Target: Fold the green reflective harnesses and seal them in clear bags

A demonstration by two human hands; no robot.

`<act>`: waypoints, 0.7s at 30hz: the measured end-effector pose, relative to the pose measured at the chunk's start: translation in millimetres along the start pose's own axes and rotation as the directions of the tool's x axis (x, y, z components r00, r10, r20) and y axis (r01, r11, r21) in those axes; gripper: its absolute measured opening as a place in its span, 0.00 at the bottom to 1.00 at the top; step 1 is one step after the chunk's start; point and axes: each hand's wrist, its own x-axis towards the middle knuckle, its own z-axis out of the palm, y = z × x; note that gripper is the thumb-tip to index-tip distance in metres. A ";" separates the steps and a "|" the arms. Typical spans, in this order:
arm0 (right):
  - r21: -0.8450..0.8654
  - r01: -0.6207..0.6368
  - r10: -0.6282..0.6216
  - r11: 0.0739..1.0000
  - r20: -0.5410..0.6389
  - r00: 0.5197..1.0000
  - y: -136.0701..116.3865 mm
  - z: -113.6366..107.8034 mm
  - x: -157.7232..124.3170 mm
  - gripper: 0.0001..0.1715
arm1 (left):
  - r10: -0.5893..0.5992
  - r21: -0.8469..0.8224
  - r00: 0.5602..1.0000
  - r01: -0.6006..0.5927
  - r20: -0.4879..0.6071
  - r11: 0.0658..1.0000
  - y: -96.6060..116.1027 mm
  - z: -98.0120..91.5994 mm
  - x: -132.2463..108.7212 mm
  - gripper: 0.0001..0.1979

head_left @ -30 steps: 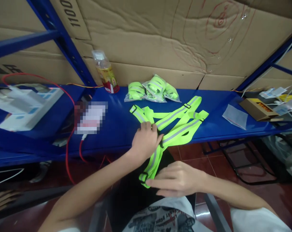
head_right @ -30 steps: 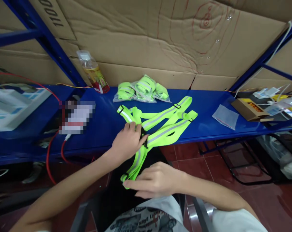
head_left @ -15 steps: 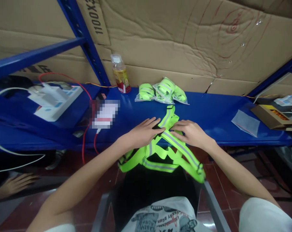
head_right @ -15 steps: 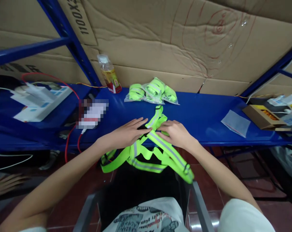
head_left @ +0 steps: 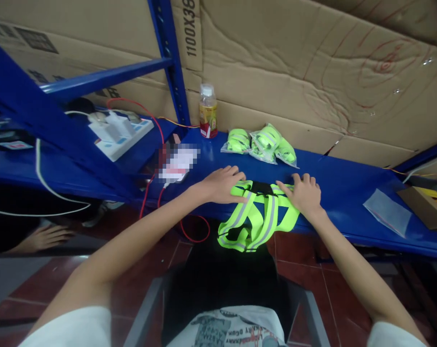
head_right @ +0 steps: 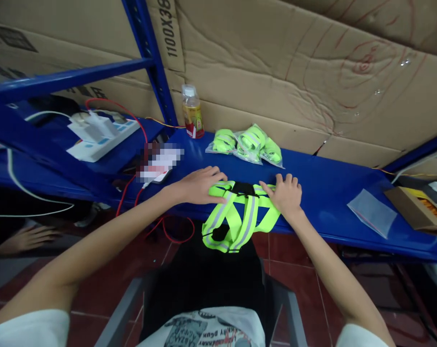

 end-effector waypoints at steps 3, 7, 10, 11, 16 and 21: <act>0.043 0.022 -0.021 0.999 -0.043 0.999 3.8 -8.1 5.9 0.44 | -0.153 -0.050 0.988 0.152 -0.006 0.987 -13.6 -3.9 -15.4 0.40; 0.240 0.089 -0.085 0.967 -0.028 0.996 17.8 -21.5 29.9 0.36 | -0.237 -0.120 0.960 0.255 0.152 0.959 -28.3 -13.4 -11.7 0.29; 0.415 0.173 -0.187 0.894 -0.005 0.982 32.4 -24.6 42.4 0.37 | -0.165 -0.145 0.981 0.178 0.100 0.973 -40.9 -23.3 -4.7 0.24; 0.455 0.199 -0.222 0.868 -0.002 0.975 36.8 -23.9 44.1 0.38 | -0.138 -0.163 0.988 0.147 0.065 0.976 -46.4 -26.1 -2.4 0.24; 0.582 0.245 -0.309 0.776 0.011 0.951 48.0 -18.9 47.4 0.37 | -0.106 -0.227 0.991 0.086 -0.076 0.970 -79.4 -35.7 13.8 0.15; 0.682 0.139 -0.215 0.718 0.027 0.976 52.1 -35.2 71.6 0.36 | -0.074 -0.054 0.978 0.064 -0.197 0.996 -96.1 -57.3 29.6 0.14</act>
